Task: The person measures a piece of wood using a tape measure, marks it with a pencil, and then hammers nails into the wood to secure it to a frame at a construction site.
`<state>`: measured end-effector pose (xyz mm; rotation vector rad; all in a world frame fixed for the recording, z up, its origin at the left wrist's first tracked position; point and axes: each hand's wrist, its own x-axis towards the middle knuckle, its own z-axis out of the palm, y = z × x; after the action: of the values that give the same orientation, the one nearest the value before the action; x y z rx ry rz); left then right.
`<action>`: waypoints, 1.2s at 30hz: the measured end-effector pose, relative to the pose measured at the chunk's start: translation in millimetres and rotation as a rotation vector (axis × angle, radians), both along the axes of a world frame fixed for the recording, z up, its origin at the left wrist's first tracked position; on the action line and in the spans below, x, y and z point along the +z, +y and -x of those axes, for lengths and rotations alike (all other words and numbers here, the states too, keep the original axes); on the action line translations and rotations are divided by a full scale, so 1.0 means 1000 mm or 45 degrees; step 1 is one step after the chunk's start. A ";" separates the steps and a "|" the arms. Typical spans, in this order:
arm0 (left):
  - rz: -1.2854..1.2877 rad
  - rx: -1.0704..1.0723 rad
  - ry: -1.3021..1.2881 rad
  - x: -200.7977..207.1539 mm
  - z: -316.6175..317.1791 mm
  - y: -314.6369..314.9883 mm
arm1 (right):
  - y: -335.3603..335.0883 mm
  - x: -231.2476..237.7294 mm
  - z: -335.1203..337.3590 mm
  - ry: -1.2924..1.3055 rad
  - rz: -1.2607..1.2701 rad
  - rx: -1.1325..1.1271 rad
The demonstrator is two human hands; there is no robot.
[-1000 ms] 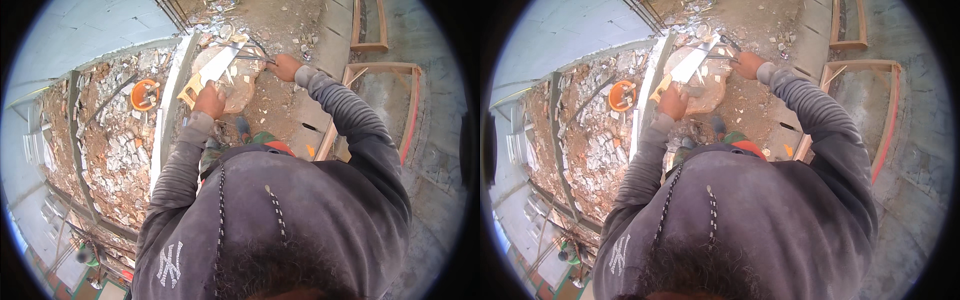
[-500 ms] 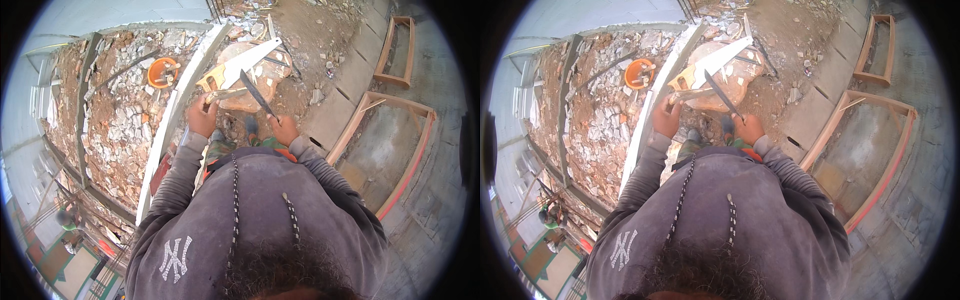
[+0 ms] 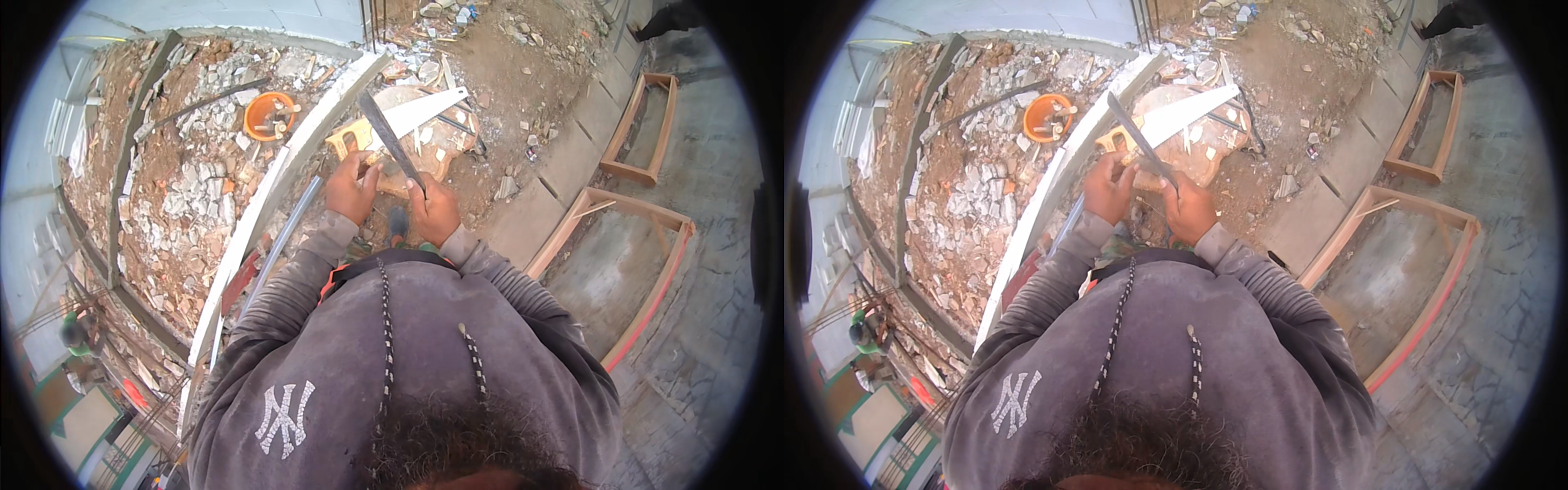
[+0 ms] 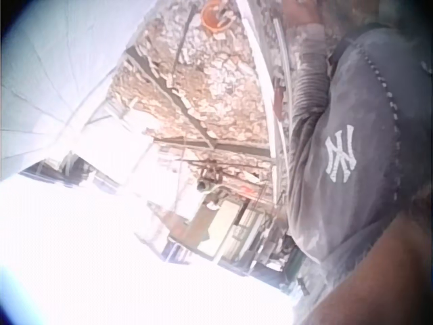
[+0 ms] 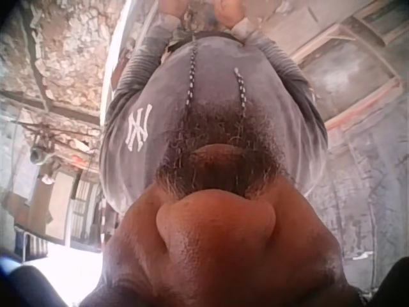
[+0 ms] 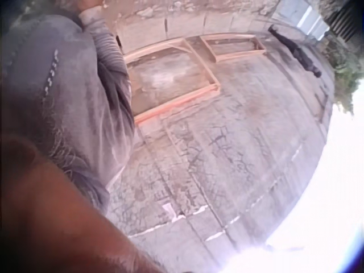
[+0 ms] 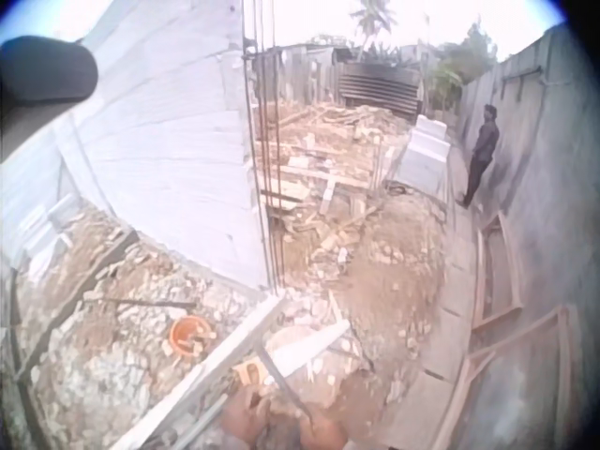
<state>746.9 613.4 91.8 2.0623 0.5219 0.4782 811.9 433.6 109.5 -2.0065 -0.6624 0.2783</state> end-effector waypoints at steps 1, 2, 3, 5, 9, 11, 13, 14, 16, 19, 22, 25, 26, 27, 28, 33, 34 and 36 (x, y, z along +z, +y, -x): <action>-0.044 -0.016 0.036 0.000 0.000 0.000 | 0.002 -0.002 0.001 -0.022 0.060 -0.019; -0.043 -0.015 0.030 0.001 -0.001 -0.001 | 0.002 -0.003 0.002 -0.028 0.061 -0.018; -0.052 -0.001 0.027 0.001 -0.001 0.000 | 0.004 0.000 0.002 -0.005 0.052 -0.017; -0.061 0.013 0.020 0.002 -0.002 0.002 | 0.008 0.010 -0.001 0.014 0.042 -0.015; -0.052 -0.008 0.018 0.001 -0.004 0.005 | 0.020 0.070 -0.009 0.005 0.005 -0.058; -0.053 -0.003 0.006 0.001 -0.003 0.004 | 0.023 0.078 -0.005 -0.047 -0.081 -0.078; -0.053 0.006 0.000 0.002 -0.004 0.003 | 0.024 0.072 0.002 -0.137 -0.224 -0.141; -0.050 0.002 -0.003 0.001 -0.004 0.003 | 0.021 0.051 0.000 -0.141 -0.220 -0.146; -0.076 -0.025 0.007 -0.006 -0.011 0.000 | 0.011 -0.015 -0.010 -0.025 0.470 0.022; -0.099 -0.020 0.003 -0.006 -0.005 0.000 | 0.014 -0.027 -0.005 -0.036 0.433 0.004; -0.124 -0.050 -0.008 -0.009 -0.009 0.008 | 0.014 -0.032 -0.012 0.117 0.338 0.064; -0.130 -0.100 -0.016 -0.008 -0.006 0.007 | 0.004 -0.039 -0.028 0.395 0.142 0.155; -0.127 -0.109 -0.010 -0.007 -0.004 0.006 | 0.000 -0.042 -0.030 0.539 0.032 0.200; -0.152 -0.119 -0.019 -0.005 -0.004 0.005 | 0.000 -0.038 -0.031 0.539 0.032 0.200; -0.178 -0.130 -0.028 -0.005 -0.004 0.004 | -0.001 -0.034 -0.032 0.582 0.033 0.216; -0.204 -0.110 -0.009 -0.006 -0.004 0.005 | 0.006 -0.018 -0.018 0.422 0.224 0.165; -0.220 -0.108 -0.006 -0.005 -0.003 0.004 | 0.009 -0.017 -0.013 0.328 0.285 0.083; -0.192 -0.115 0.028 0.005 -0.003 0.006 | 0.010 -0.006 -0.008 0.233 0.341 0.002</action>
<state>750.0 619.3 96.6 2.2269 0.4141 0.4535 819.5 443.9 103.9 -2.2007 -0.5324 0.5700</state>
